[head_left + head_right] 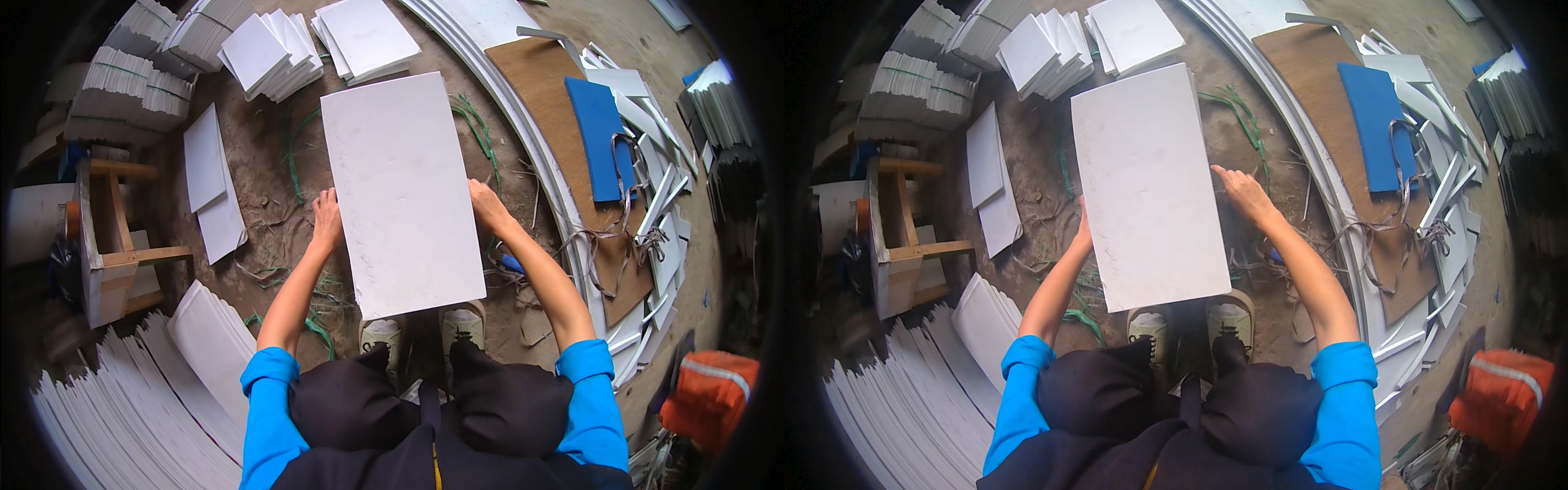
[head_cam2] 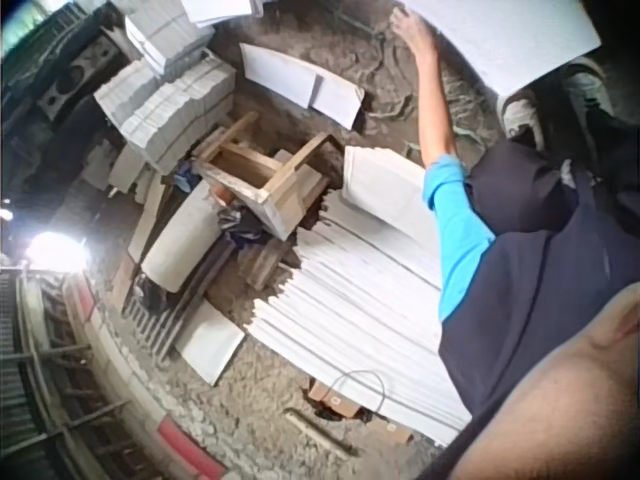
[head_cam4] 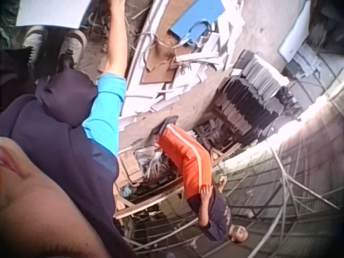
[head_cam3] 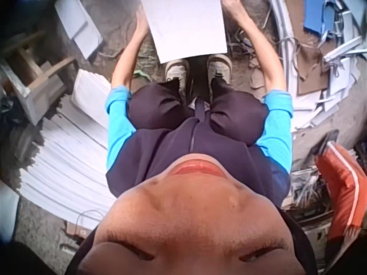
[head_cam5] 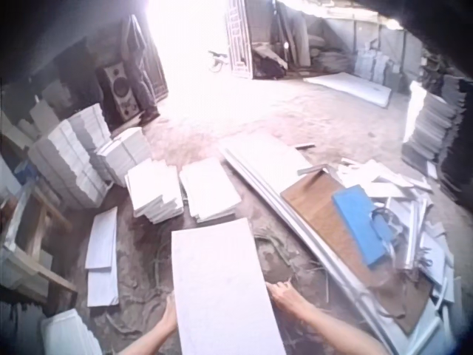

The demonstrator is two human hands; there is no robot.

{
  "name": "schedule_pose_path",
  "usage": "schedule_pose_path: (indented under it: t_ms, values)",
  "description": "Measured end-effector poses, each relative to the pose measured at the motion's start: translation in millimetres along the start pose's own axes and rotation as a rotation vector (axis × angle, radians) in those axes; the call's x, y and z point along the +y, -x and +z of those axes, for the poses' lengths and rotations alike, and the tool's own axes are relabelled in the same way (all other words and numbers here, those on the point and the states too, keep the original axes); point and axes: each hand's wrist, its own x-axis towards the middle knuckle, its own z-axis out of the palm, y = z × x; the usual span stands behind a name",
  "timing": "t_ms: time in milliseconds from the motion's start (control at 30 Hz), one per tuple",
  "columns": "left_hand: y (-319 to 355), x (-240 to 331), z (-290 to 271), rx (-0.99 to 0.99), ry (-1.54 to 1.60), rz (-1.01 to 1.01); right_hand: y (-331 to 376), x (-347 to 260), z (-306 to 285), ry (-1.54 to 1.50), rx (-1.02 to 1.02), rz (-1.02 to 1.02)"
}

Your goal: The person sits on the floor and stacks white rectangular panels into a neat pile. They then wrap a green string around the stack multiple times, tie a knot to secure it, and use a blue tool to cut the excess string. Finally, they place the completed bundle on the floor.

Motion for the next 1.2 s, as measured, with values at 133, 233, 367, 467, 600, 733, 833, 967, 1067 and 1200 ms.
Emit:
schedule_pose_path:
  t_ms: [133,233,367,467,600,733,833,967,1067,1200]
  values:
    - [-2,-2,-16,-0.086,-0.26,0.246,-18,-8,-18,0.077,-0.191,0.096]
    - [-7,14,-32,-0.15,-0.283,0.141,-39,-3,-21,0.168,-0.213,0.119]
    - [-12,22,-56,-0.063,-0.176,-0.146,-50,-8,-21,0.165,-0.193,0.242]
    - [-7,11,-76,-0.134,-0.174,-0.237,-42,2,-25,0.285,-0.243,0.283]
    - [0,25,-112,-0.25,-0.048,-0.271,-39,-3,-91,0.363,-0.383,0.321]
    - [-4,58,-154,-0.096,-0.258,-0.089,-41,-7,-172,0.351,-0.266,0.355]
    - [-8,81,-174,-0.073,-0.186,-0.106,-58,-37,-228,0.334,-0.245,0.326]
    - [-21,116,-175,-0.013,-0.072,-0.211,-64,-67,-235,0.269,-0.215,0.272]
    - [-29,131,-178,0.008,0.039,-0.295,-70,-87,-231,0.201,-0.202,0.272]
    - [-38,148,-173,-0.004,0.037,-0.244,-80,-112,-225,0.067,-0.253,0.38]
